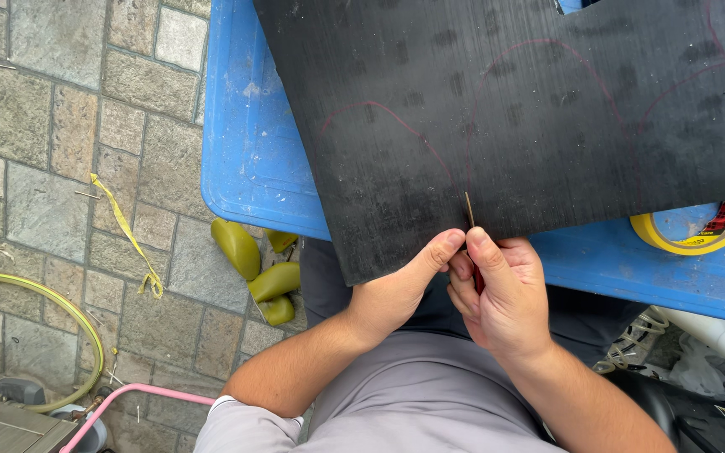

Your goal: The person uses a small knife to cut a black rubber sheet placed on a blue plastic table. They follow pre-drawn outlines to cut out several shoe insole shapes, rotating the sheet as needed and separating each cut piece.

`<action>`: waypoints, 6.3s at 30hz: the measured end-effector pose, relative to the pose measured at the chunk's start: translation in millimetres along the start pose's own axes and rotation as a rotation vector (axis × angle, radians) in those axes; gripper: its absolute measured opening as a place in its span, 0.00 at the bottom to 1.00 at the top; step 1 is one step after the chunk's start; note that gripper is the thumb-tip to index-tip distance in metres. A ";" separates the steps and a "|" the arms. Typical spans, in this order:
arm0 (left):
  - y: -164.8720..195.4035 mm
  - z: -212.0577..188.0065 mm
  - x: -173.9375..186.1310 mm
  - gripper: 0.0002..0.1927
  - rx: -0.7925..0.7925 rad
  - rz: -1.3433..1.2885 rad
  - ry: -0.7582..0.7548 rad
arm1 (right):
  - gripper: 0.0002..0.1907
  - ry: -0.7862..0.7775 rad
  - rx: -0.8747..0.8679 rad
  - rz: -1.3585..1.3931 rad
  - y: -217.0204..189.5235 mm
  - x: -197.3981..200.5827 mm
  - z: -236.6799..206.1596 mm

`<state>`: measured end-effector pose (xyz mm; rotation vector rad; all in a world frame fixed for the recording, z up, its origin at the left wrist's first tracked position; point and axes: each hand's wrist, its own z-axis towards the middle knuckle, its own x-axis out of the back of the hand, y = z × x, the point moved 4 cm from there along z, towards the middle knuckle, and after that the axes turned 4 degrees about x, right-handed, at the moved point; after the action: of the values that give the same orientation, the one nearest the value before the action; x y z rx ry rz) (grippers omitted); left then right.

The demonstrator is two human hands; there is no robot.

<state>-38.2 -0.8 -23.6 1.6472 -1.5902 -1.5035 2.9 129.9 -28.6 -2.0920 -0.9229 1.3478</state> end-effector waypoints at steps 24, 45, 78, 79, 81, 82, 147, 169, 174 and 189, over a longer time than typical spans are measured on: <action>-4.1 2.5 4.9 0.07 0.066 -0.230 -0.003 | 0.23 0.050 -0.052 -0.067 5.7 -1.1 5.3; -12.2 2.1 8.7 0.06 0.079 -0.223 0.048 | 0.24 0.117 -0.093 -0.070 0.3 -6.7 13.7; -14.7 4.4 9.7 0.06 0.126 -0.310 0.022 | 0.21 0.103 -0.123 -0.082 0.6 0.4 24.2; -12.5 4.0 9.7 0.06 0.094 -0.304 0.004 | 0.21 0.082 -0.108 -0.085 0.5 0.1 24.4; -10.5 4.0 9.6 0.05 0.069 -0.305 -0.012 | 0.21 0.060 -0.074 -0.094 0.9 -0.6 24.4; -10.6 4.1 9.3 0.05 0.076 -0.311 -0.009 | 0.21 0.059 -0.056 -0.102 1.1 -1.0 24.3; 5.5 -12.3 -11.9 0.05 0.137 -0.230 0.053 | 0.10 -0.294 -0.700 -1.186 -98.7 -31.6 33.5; 25.5 -6.4 94.3 0.27 0.345 -0.316 -0.156 | 0.04 -0.437 -0.382 -0.771 -35.1 -4.5 26.0; 12.9 -12.9 89.4 0.23 0.384 -0.253 -0.001 | 0.04 -0.326 -0.532 -0.677 -28.7 0.8 25.2; 9.7 -35.5 74.1 0.21 0.335 -0.242 0.016 | 0.08 -0.041 -0.530 -0.640 -35.3 -13.9 6.9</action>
<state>-28.8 -82.5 -33.3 2.0943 -1.7615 -1.3845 -17.2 142.9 1.6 -1.8379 -1.9262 0.8637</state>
